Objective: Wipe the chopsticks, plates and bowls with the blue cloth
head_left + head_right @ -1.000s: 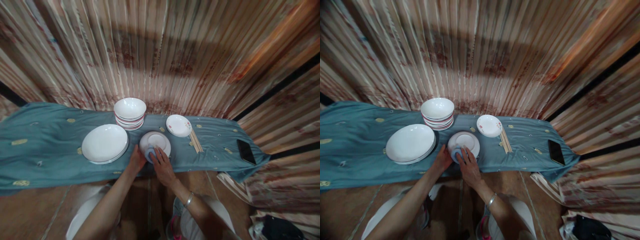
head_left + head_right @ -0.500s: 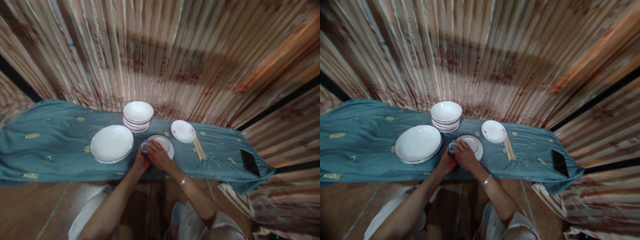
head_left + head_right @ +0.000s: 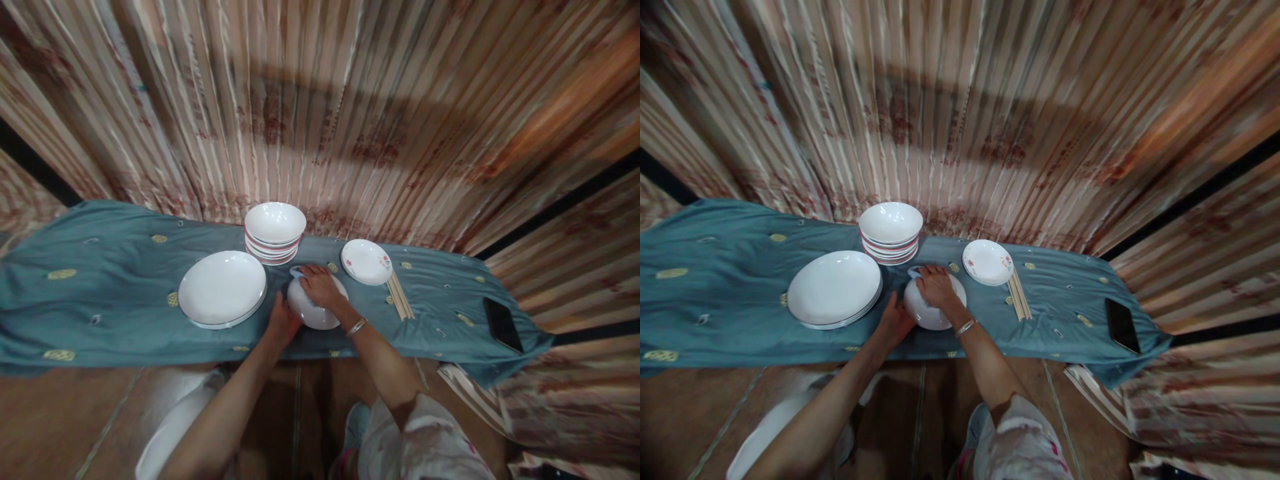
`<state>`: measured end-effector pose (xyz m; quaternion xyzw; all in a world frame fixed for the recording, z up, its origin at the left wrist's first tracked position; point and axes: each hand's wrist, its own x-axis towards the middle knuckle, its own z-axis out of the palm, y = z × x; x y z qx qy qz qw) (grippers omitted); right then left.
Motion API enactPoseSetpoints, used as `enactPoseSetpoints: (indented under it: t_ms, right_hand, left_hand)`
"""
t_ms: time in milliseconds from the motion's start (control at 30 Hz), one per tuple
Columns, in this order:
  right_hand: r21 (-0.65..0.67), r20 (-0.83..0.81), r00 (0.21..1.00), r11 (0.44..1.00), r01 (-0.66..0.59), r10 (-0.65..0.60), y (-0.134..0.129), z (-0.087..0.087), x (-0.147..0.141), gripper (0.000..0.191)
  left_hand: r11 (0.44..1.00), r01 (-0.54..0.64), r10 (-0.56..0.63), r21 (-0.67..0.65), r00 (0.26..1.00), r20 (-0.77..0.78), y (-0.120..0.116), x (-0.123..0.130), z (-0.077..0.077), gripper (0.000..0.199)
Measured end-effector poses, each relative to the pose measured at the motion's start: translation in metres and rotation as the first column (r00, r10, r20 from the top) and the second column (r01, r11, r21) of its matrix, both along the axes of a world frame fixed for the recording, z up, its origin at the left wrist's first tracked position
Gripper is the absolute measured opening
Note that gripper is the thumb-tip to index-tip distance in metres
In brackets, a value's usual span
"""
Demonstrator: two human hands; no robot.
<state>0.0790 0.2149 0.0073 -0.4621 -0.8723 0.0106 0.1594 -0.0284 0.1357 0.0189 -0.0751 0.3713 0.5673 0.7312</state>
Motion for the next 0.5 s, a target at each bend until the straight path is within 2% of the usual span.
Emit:
enactPoseSetpoints:
  t_ms: [200, 367, 500]
  right_hand:
    - [0.004, -0.023, 0.991, 0.991, 0.134, -0.134, 0.016, -0.013, 0.020, 0.033]
    - [0.004, -0.140, 0.982, 0.992, 0.127, -0.126, 0.024, -0.028, 0.043, 0.033]
    - [-0.033, -0.231, 0.961, 0.988, 0.148, -0.152, 0.021, -0.034, 0.059, 0.032]
  left_hand:
    - [1.000, -0.011, 0.011, -0.005, 1.000, -0.005, 0.001, 0.000, -0.003, 0.055]
    - [1.000, -0.008, 0.008, 0.010, 1.000, 0.000, 0.001, 0.001, -0.002, 0.055]
    - [1.000, -0.002, 0.001, 0.013, 1.000, 0.017, 0.001, 0.000, -0.001, 0.054]
